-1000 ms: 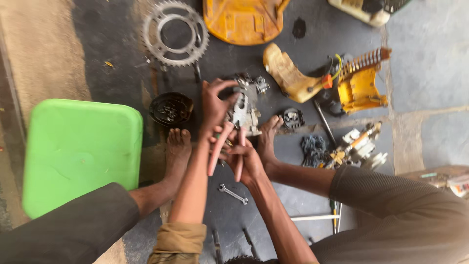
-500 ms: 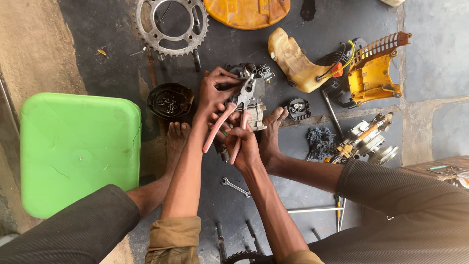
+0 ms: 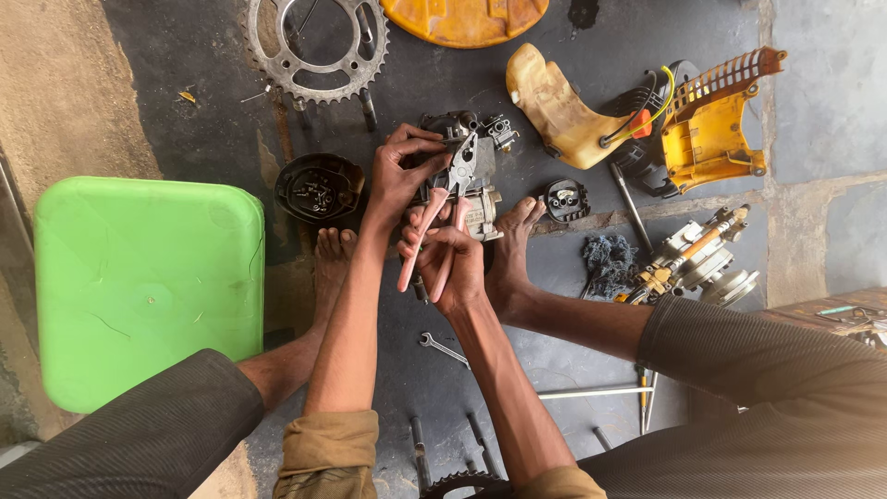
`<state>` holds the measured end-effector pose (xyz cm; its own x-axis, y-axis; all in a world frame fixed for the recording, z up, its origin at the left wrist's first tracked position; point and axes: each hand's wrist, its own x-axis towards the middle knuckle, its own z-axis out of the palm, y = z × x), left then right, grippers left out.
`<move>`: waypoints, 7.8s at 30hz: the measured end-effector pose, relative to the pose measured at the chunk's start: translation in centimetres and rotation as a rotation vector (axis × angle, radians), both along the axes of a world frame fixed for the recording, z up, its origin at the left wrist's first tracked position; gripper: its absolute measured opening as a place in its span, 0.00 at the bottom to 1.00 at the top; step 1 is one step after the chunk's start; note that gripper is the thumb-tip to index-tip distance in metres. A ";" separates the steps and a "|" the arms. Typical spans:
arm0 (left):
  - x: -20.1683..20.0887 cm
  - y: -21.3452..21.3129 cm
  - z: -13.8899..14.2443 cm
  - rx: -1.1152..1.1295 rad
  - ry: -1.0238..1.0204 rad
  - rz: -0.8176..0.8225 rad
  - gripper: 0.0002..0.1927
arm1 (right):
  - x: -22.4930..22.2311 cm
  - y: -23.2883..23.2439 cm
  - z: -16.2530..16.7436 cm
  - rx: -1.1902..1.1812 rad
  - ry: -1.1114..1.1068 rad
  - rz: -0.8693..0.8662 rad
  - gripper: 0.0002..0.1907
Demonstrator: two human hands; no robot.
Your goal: The person works on a disassembled engine block on the floor, using pliers to remove a hose and then attaching a carburetor. They manipulate various small engine parts and tools while sitting barefoot.
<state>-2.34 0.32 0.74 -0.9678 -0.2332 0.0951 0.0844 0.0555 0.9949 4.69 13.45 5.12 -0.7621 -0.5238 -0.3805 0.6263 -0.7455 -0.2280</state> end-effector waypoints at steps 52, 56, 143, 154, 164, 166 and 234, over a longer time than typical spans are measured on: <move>1.5 2.6 1.7 -0.390 -0.078 0.127 0.28 | -1.5 -1.5 3.2 0.055 -0.324 -0.045 0.06; 1.5 2.4 1.4 -0.379 -0.110 0.107 0.30 | -1.3 -1.8 3.2 0.020 -0.312 -0.069 0.06; 5.5 7.2 5.5 -2.910 -1.180 -0.117 0.29 | -2.2 -6.7 5.5 0.263 0.021 0.151 0.28; -0.9 0.3 -2.2 -0.418 -0.080 0.340 0.15 | -4.9 4.1 9.8 1.080 0.520 0.366 0.20; 1.4 4.0 0.0 -0.612 -0.204 0.406 0.17 | -9.4 11.1 5.0 1.859 1.218 0.750 0.22; 1.5 3.8 -0.2 -0.610 -0.200 0.410 0.17 | -9.6 10.8 4.1 1.887 1.194 0.754 0.22; 0.3 4.5 -3.4 -0.872 -0.402 0.217 0.42 | -19.8 7.2 0.7 0.714 -0.226 1.326 0.08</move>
